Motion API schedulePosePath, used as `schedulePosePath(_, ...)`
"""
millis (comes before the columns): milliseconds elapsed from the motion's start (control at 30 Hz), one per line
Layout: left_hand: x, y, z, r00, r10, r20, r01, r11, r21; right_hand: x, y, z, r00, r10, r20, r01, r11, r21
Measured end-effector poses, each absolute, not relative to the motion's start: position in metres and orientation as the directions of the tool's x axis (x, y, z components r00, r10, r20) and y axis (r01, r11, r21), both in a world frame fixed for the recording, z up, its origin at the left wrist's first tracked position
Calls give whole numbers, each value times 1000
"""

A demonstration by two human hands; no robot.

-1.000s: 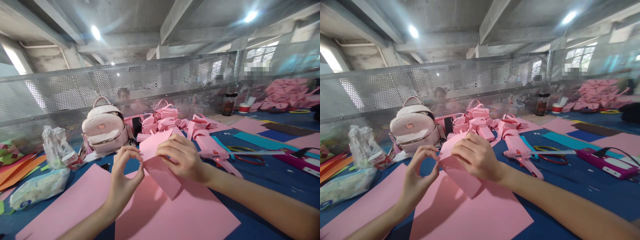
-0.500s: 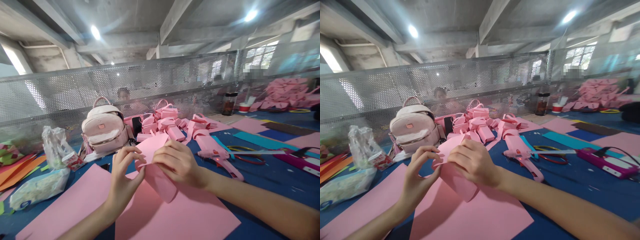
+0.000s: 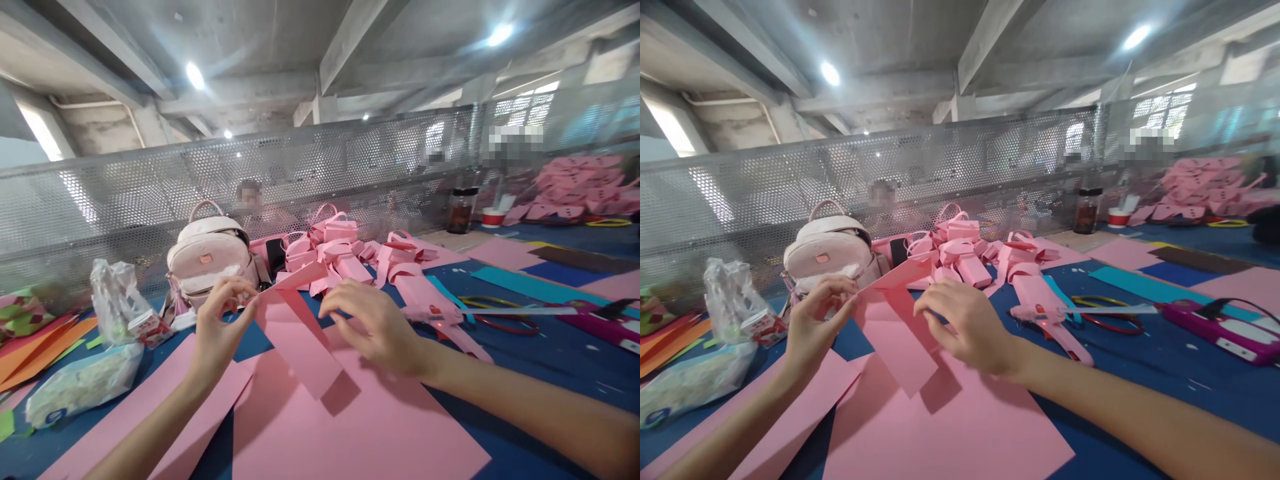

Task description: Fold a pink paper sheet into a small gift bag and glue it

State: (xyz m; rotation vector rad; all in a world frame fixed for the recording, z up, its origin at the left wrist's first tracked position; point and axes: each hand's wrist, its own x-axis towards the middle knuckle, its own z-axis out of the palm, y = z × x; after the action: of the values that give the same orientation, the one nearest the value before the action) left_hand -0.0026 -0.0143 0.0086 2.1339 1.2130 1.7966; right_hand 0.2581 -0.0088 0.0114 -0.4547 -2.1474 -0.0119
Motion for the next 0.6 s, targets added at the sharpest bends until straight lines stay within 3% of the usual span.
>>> schedulePosePath(167, -5, -16, 17, -12, 646, 763, 447, -679, 583, 278, -6, -12, -493, 663, 563, 341, 743, -576)
schedulePosePath(267, -4, -22, 24, -12, 708, 706, 328, -664, 672, 289, -4, -19, -465, 763, 449, 265, 604, -752)
schedulePosePath(400, 0, -25, 35, -75, 818, 570, 179, -551, 815, 298, -9, -16, -495, 789, 364, 215, 517, -828)
schedulePosePath(500, 8, -25, 39, -85, 942, 324, -8, -325, 946, 299, -16, -9, -491, 804, 334, 231, 491, -840)
schedulePosePath(600, 22, -25, 33, 47, 997, 55, -171, -46, 984, 296, -19, -3, -488, 787, 379, 189, 519, -834)
